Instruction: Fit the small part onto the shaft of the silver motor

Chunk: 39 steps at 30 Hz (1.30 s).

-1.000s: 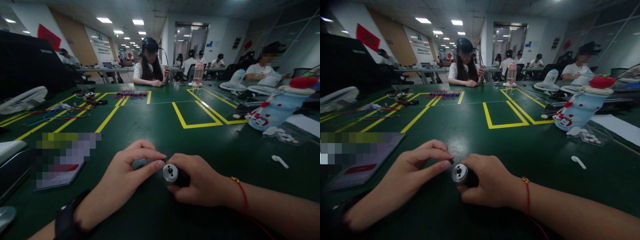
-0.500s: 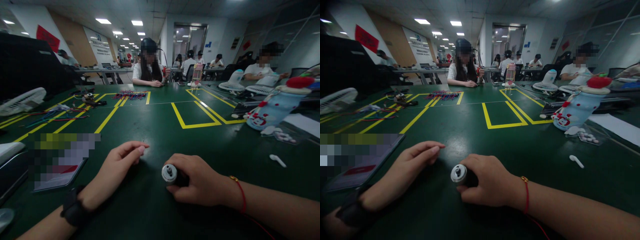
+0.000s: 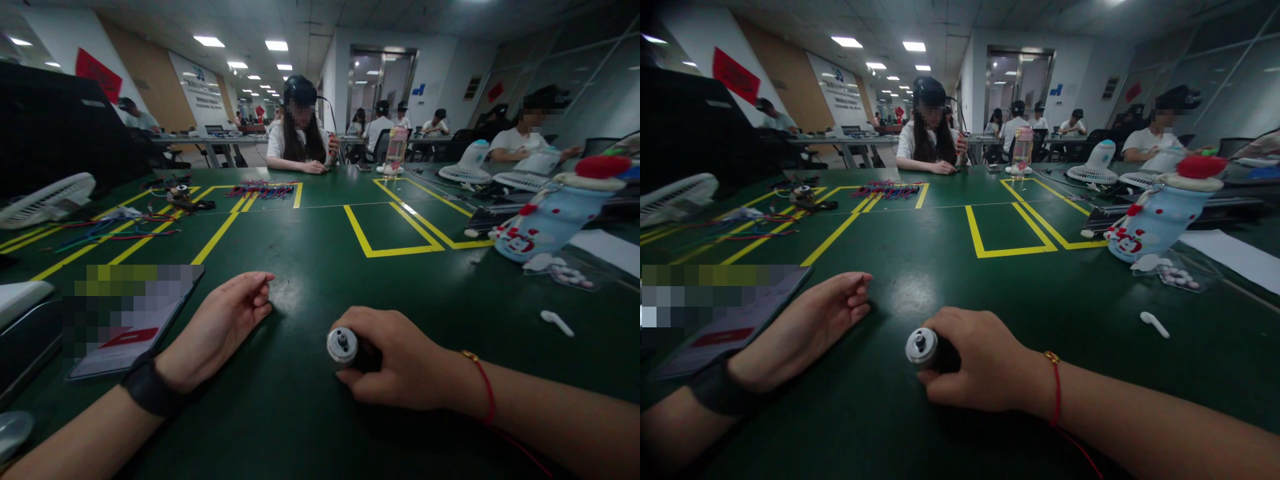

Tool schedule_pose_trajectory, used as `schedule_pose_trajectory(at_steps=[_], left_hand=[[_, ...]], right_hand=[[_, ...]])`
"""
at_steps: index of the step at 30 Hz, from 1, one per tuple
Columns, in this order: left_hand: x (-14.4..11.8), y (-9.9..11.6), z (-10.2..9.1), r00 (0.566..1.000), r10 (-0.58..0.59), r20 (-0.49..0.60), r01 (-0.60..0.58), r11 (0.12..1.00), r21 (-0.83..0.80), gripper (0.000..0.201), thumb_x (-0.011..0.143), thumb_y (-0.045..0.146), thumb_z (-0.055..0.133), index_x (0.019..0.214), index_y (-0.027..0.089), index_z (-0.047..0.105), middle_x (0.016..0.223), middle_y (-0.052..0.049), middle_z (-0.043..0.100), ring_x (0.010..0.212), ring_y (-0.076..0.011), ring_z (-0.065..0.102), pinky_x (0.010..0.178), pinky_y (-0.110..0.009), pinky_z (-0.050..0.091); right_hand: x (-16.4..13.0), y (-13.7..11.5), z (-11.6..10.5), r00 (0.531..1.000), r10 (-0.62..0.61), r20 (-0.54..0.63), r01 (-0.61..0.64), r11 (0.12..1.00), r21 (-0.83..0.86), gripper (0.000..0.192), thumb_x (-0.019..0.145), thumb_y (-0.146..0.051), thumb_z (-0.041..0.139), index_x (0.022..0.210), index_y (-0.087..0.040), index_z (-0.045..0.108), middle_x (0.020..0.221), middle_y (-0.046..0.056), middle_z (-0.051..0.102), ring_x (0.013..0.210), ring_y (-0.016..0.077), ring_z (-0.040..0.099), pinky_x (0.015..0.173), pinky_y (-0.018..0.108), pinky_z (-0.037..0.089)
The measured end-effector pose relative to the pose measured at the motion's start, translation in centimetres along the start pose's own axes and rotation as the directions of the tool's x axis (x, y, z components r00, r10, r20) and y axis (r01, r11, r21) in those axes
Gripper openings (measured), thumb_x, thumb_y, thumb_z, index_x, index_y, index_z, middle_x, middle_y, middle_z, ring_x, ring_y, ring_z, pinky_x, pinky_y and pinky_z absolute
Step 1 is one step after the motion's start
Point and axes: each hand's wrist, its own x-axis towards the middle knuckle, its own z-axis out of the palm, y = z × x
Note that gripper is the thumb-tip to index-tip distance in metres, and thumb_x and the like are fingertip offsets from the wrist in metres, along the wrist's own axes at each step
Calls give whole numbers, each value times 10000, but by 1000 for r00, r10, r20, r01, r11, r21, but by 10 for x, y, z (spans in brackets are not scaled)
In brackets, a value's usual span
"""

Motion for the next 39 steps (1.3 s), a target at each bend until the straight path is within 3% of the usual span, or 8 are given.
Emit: schedule_pose_trajectory(at_steps=[2,4,7,9,16,22,27,39], left_hand=[[-4,-1,2,998,60,22,-63,983,173,85,858,223,635,899,163,679,772,-3,560,659,-109,510,601,-209,453],[-11,-2,6,977,143,161,-203,863,463,127,824,250,682,939,195,685,835,-8,579,684,-119,517,640,-231,455],[-26,0,16,871,183,457,-470,584,662,324,768,248,738,1082,265,657,1077,-35,563,877,-176,551,787,-298,468],[-35,2,26,811,213,544,-565,524,637,400,783,244,723,1161,310,613,1183,-36,516,1010,-206,536,851,-319,463],[-49,2,52,804,300,513,-593,460,661,161,878,213,627,911,342,716,996,24,533,954,-150,548,818,-257,433],[-39,7,34,837,247,489,-543,492,680,129,877,268,642,920,348,733,890,25,499,838,-140,538,730,-261,418],[-24,3,16,791,78,607,-582,400,708,114,862,257,661,890,316,754,861,14,492,825,-151,534,729,-281,412],[-34,3,23,724,-4,690,-687,78,722,148,823,186,638,916,295,676,944,2,538,894,-206,510,767,-358,343]], right_hand=[[0,-1,0,1000,-4,-2,4,1000,-3,305,741,-247,674,1028,-191,584,966,21,619,796,157,551,684,270,418],[0,-1,0,1000,-7,-4,7,1000,-11,304,737,-238,673,1024,-191,586,956,20,619,787,155,548,681,269,415],[0,-1,1,1000,-6,-10,6,1000,-19,304,727,-234,673,1015,-190,589,934,16,615,757,150,538,656,260,404],[0,0,2,1000,-7,-20,7,1000,-19,302,720,-231,673,1006,-190,585,927,13,610,738,143,529,634,251,393],[2,1,4,1000,-24,-12,24,999,-47,201,735,-247,657,903,-183,569,844,-2,574,686,130,496,591,244,359],[0,0,2,1000,-26,-15,26,1000,-5,279,727,-231,672,991,-193,588,907,-3,602,731,129,523,630,240,383],[0,0,1,1000,8,-1,-8,1000,-1,291,724,-228,674,1003,-188,604,912,6,607,736,137,521,633,247,393],[0,1,2,1000,3,-14,-3,1000,11,304,711,-211,677,1004,-192,598,919,0,606,737,131,521,634,242,390]])
